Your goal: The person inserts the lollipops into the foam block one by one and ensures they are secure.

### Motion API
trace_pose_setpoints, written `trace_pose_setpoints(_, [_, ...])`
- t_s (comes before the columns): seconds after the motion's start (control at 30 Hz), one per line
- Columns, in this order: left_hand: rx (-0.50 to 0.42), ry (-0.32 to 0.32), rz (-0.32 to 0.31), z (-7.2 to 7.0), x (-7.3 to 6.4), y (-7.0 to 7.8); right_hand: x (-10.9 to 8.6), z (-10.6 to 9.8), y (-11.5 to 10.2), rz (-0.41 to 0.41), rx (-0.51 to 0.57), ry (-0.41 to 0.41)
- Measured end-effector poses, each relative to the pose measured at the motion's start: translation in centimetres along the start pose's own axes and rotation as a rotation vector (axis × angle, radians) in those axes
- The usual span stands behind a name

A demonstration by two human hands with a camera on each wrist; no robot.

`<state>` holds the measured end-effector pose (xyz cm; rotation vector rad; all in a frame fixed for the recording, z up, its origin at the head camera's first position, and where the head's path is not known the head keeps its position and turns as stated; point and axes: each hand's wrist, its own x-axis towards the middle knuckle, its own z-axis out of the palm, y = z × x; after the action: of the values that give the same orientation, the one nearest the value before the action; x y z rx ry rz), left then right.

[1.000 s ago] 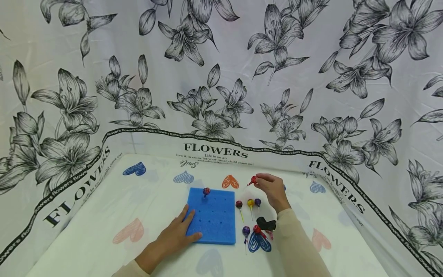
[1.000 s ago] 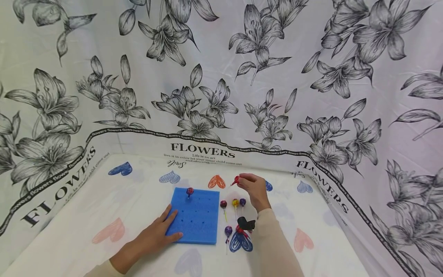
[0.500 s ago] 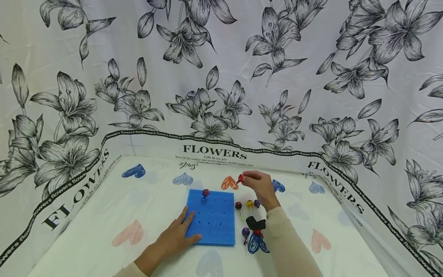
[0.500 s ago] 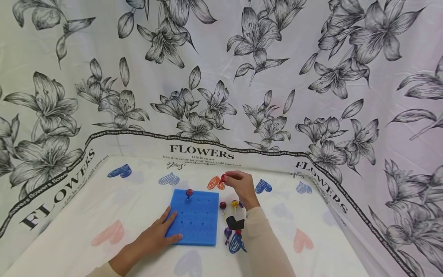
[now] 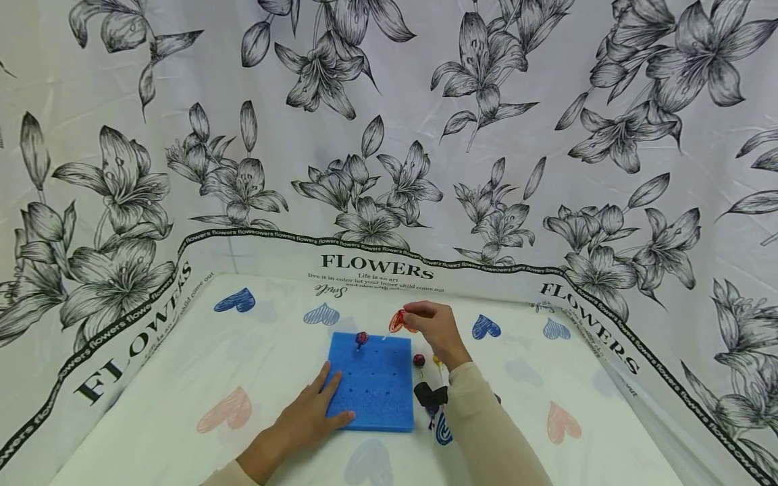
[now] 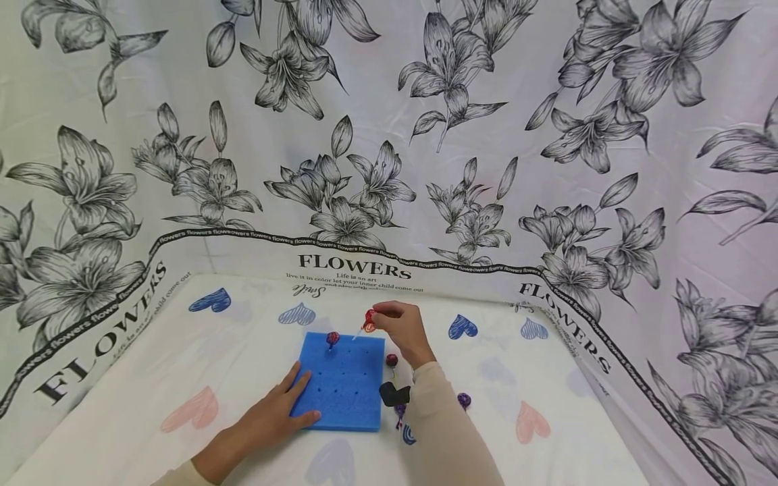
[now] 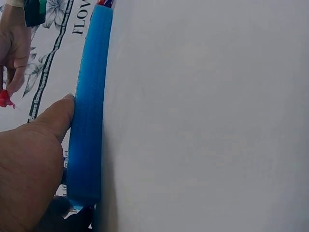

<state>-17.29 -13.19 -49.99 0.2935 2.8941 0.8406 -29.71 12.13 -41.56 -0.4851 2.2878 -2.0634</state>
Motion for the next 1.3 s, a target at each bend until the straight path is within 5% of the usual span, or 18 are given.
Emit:
trace_pose_setpoints(1.07, [0.024, -0.003, -0.017, 0.2, 0.2, -0.1, 1.1, 3.2, 4.3, -0.057, -0.363, 0.013])
trace_pose_setpoints(1.3, [0.026, 0.0, -0.024, 0.2, 0.2, -0.1, 1.1, 3.5, 4.7, 0.006, -0.362, -0.018])
